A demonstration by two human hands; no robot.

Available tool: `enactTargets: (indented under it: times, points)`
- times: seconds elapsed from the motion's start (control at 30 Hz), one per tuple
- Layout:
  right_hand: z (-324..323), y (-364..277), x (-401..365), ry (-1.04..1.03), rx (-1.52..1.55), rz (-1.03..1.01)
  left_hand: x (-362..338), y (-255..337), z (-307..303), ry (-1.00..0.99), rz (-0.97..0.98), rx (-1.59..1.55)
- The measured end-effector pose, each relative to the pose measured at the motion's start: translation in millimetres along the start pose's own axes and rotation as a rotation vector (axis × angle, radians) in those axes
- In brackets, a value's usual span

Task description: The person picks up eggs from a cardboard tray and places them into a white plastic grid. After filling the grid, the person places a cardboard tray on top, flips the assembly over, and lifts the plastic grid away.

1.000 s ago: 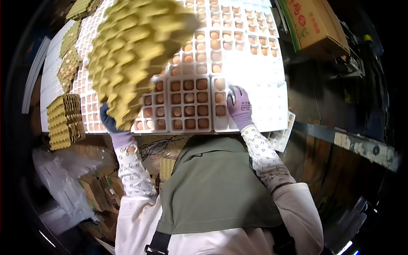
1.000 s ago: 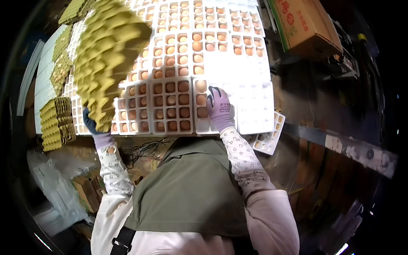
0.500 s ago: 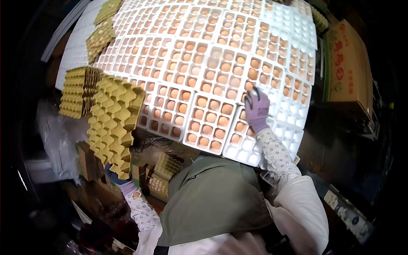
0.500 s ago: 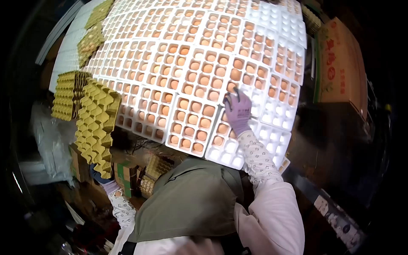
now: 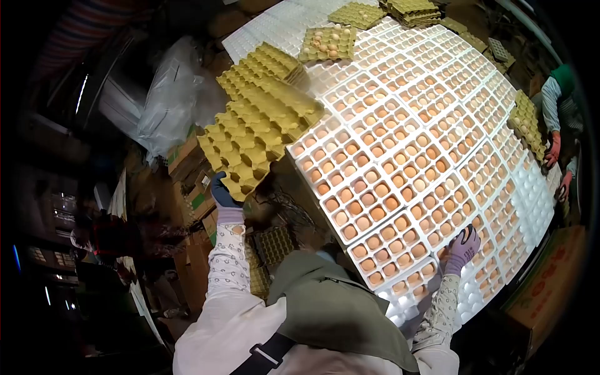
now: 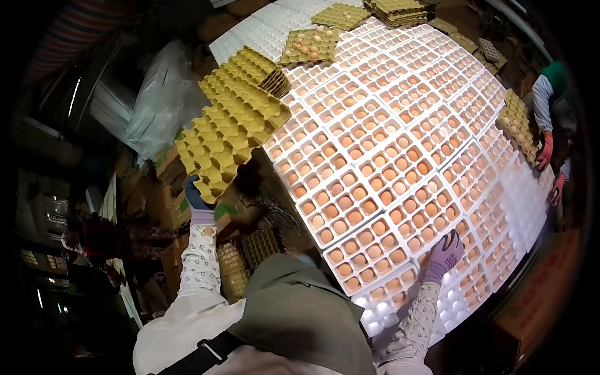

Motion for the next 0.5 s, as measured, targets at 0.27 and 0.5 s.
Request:
enactTargets:
  times: [0.27, 0.5]
  points:
    - [-41, -57, -55, -0.093, -0.020, 0.189, 257, 10, -25, 0.183, 0.046, 0.298]
    - [-14, -136, -156, -0.055, -0.041, 0.495, 423, -47, -218, -0.225, 0.458, 2.057]
Point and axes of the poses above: each hand's wrist, its own x-axis towards the middle knuckle, its own z-axis out of the palm, y = z × x, the point moved 3 cm from there along x, towards the middle knuckle, and after that the axes turned 11 degrees about z, right-handed, at the moved point
